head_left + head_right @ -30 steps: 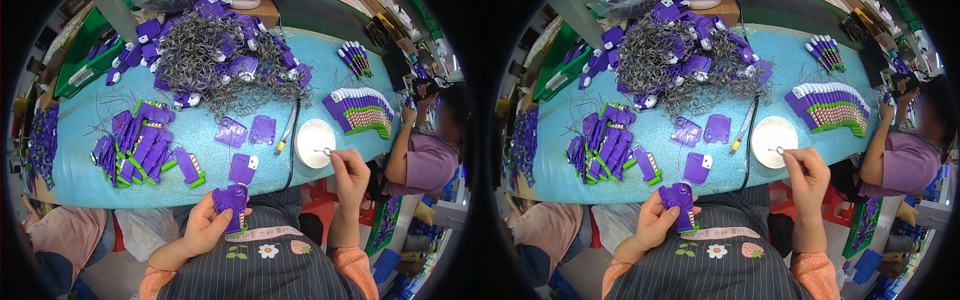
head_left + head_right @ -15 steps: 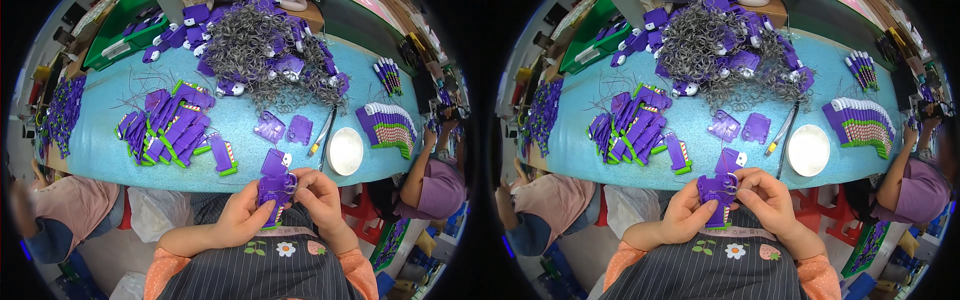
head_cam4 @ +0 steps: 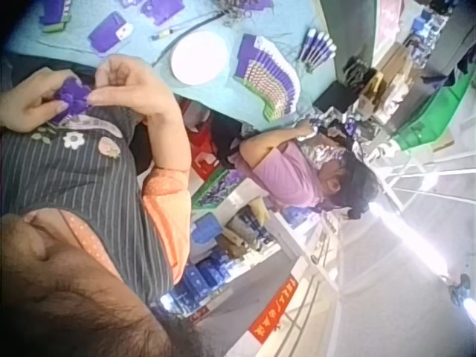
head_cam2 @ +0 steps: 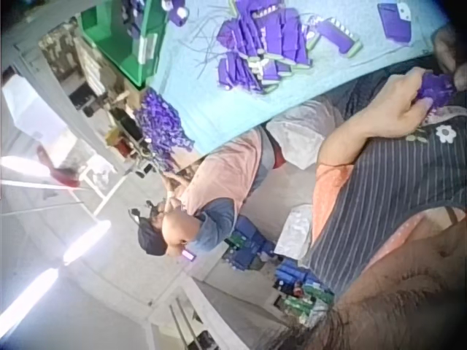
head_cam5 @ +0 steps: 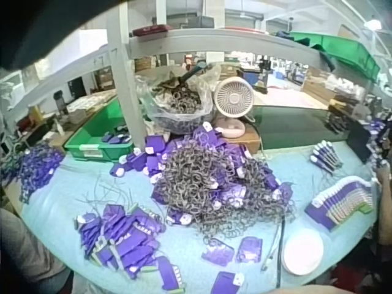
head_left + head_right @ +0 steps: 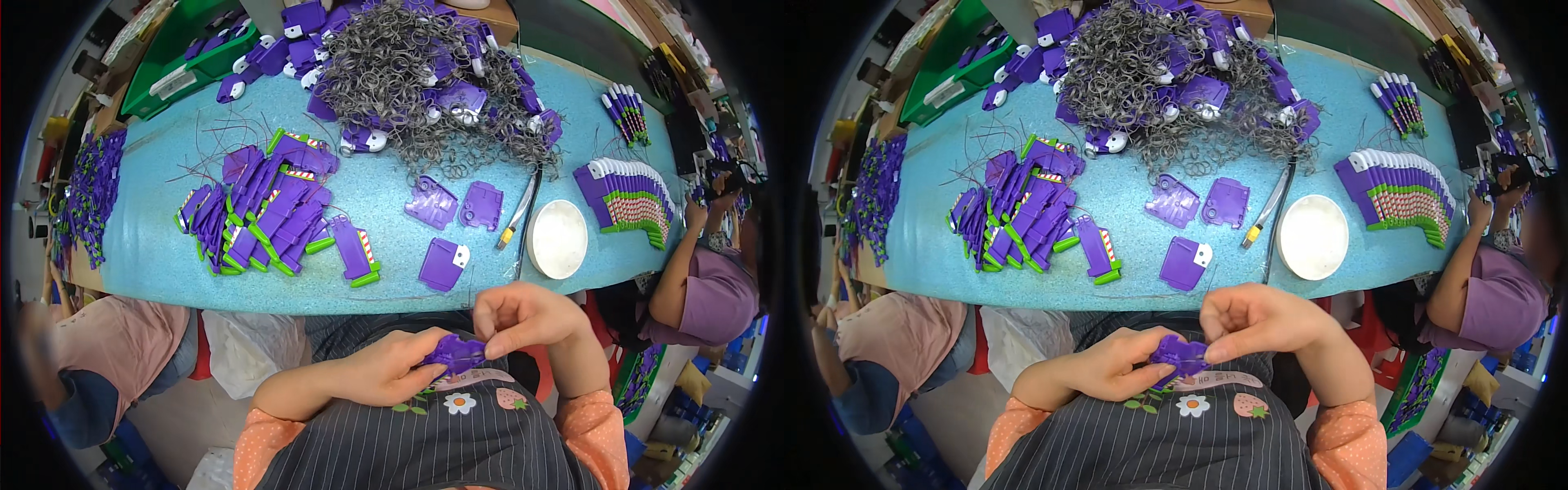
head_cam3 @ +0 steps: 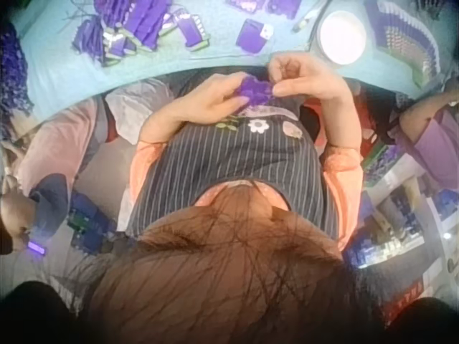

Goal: The person assembles purple and green plastic components by hand at a workbench. They repeatedly pick up parts, align them, and press them together, then place the assembled units on the table. The process is continuous and repetitive throughout the clip.

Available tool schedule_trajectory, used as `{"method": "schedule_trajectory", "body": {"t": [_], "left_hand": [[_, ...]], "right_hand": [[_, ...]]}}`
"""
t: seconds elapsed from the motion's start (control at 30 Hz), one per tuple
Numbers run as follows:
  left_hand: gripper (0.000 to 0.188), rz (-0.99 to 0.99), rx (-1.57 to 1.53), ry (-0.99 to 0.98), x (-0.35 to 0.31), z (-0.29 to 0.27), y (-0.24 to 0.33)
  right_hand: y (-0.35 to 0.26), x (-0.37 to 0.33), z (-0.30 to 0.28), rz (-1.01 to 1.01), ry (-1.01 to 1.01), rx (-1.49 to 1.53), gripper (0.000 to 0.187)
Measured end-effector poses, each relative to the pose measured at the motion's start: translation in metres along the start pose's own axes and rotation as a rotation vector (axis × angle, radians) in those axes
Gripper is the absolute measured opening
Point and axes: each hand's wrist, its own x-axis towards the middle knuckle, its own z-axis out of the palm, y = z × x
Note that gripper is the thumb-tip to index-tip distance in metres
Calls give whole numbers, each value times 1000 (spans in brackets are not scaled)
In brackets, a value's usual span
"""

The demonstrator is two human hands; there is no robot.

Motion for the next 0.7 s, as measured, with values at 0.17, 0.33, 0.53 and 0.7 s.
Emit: {"method": "schedule_trajectory", "body": {"t": [0.17,0.33,0.53,0.7], "left_hand": [[23,-157,48,-88,-10,-5,16],[31,104,-620,205,-20,17,-8],[43,-152,-817,443,-26,22,-6],[49,-156,-753,448,-27,23,-20]], "right_hand": [[5,5,12,-17,-26,1,19],[10,22,7,-268,333,-373,34],[34,56,13,-566,991,-1424,37],[30,17,26,-498,711,-285,19]]}}
